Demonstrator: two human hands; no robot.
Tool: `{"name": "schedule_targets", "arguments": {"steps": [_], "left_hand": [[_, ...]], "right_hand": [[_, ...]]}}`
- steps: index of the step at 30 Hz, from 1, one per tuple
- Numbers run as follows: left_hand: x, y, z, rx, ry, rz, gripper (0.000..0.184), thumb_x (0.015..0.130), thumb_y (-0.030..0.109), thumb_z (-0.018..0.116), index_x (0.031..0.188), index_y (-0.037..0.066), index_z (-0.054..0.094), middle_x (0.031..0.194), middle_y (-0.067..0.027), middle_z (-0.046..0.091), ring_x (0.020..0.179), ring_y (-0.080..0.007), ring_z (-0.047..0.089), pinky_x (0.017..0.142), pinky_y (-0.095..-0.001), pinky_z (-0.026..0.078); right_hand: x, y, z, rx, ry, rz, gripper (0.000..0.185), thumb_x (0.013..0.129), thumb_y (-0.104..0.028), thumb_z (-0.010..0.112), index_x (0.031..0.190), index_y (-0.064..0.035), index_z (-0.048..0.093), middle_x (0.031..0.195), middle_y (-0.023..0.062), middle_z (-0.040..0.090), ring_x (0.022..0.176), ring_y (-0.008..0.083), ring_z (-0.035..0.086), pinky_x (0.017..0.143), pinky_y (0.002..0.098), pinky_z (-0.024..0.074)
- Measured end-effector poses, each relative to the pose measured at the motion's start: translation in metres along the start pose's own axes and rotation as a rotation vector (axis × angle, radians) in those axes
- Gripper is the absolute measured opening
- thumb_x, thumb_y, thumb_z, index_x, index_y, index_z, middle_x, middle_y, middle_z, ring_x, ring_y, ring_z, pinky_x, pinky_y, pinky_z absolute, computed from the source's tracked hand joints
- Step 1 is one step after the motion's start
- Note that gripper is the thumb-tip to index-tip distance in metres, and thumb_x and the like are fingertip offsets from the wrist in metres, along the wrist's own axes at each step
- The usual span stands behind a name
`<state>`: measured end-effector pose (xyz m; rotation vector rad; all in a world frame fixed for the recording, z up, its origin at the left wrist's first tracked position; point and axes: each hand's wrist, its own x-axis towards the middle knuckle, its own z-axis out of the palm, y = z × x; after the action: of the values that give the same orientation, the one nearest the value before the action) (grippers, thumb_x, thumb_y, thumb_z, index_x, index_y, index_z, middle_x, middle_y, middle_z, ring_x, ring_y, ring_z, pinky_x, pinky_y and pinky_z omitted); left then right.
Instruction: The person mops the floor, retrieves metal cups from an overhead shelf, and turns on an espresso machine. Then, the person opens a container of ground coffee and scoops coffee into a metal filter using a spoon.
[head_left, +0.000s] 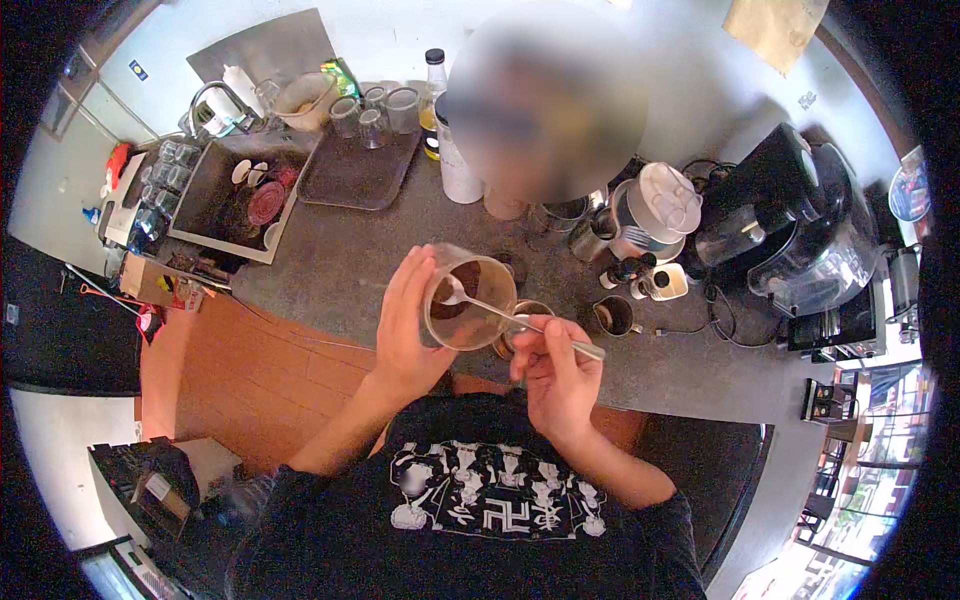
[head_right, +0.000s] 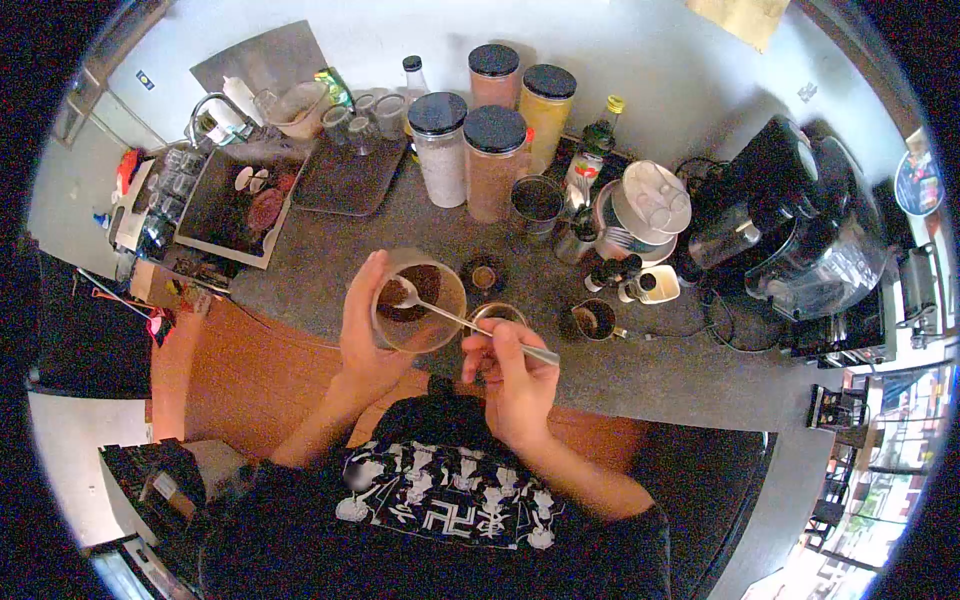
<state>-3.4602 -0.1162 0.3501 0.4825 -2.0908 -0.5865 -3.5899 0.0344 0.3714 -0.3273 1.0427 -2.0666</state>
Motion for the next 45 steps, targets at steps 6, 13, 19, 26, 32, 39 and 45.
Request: {"name": "schedule_targets", "arguments": {"steps": [6,13,19,26,32,39,45], "left_hand": [[0.000,0.001,-0.001,0.015,0.004,-0.031,0.085,0.078,0.015,0.086,0.148,-0.003,0.042,0.150,-0.0252,0.048,0.140,-0.0430,0.047,0.115,-0.0497,0.038],[0.001,0.001,-0.003,0.119,-0.014,0.065,0.089,0.076,0.017,0.089,0.149,-0.002,0.041,0.152,-0.0227,0.048,0.141,-0.0412,0.046,0.116,-0.0478,0.039],[0.001,0.003,-0.004,0.112,-0.024,0.132,0.083,0.079,0.018,0.086,0.147,-0.001,0.043,0.153,-0.0235,0.047,0.141,-0.0430,0.045,0.117,-0.0510,0.037],[0.002,0.011,-0.004,0.097,0.019,0.168,0.077,0.078,0.014,0.086,0.142,-0.004,0.047,0.145,-0.0247,0.053,0.135,-0.0469,0.050,0.112,-0.0542,0.042],[0.001,0.012,-0.004,0.056,-0.029,0.071,0.086,0.076,0.016,0.087,0.147,-0.003,0.042,0.151,-0.0228,0.047,0.141,-0.0440,0.045,0.116,-0.0507,0.036],[-0.001,0.011,-0.005,-0.035,-0.050,-0.048,0.091,0.074,0.015,0.088,0.150,-0.003,0.039,0.152,-0.0230,0.046,0.141,-0.0419,0.045,0.116,-0.0483,0.037],[-0.002,0.011,-0.003,-0.088,-0.076,-0.103,0.092,0.073,0.015,0.089,0.150,-0.003,0.040,0.153,-0.0229,0.046,0.140,-0.0409,0.045,0.116,-0.0476,0.037]], "right_hand": [[-0.002,-0.002,-0.005,-0.111,-0.018,-0.065,0.025,0.106,-0.020,0.057,0.109,0.0038,0.066,0.093,0.0187,0.074,0.067,0.0199,0.066,0.059,0.0339,0.0555],[-0.006,-0.002,0.003,-0.234,0.044,-0.112,0.028,0.107,-0.020,0.057,0.111,0.0057,0.066,0.095,0.0172,0.074,0.070,0.0184,0.067,0.061,0.0324,0.0560],[-0.007,-0.005,0.011,-0.269,0.081,-0.163,0.028,0.107,-0.018,0.056,0.115,0.0070,0.067,0.095,0.0154,0.074,0.070,0.0171,0.067,0.063,0.0317,0.0564],[-0.009,-0.004,0.012,-0.247,0.088,-0.172,0.028,0.107,-0.017,0.056,0.115,0.0073,0.067,0.095,0.0146,0.074,0.070,0.0173,0.066,0.064,0.0321,0.0569],[-0.011,-0.006,0.009,-0.208,0.045,-0.166,0.029,0.107,-0.018,0.057,0.116,0.0071,0.067,0.096,0.0154,0.074,0.070,0.0173,0.066,0.065,0.0327,0.0573],[-0.010,-0.015,0.003,-0.214,0.039,-0.104,0.030,0.107,-0.019,0.057,0.115,0.0078,0.067,0.094,0.0163,0.073,0.069,0.0199,0.066,0.063,0.0338,0.0560],[-0.008,-0.018,0.002,-0.148,0.055,-0.069,0.031,0.106,-0.021,0.059,0.111,0.0084,0.066,0.091,0.0174,0.073,0.064,0.0212,0.065,0.060,0.0341,0.0550]]}}
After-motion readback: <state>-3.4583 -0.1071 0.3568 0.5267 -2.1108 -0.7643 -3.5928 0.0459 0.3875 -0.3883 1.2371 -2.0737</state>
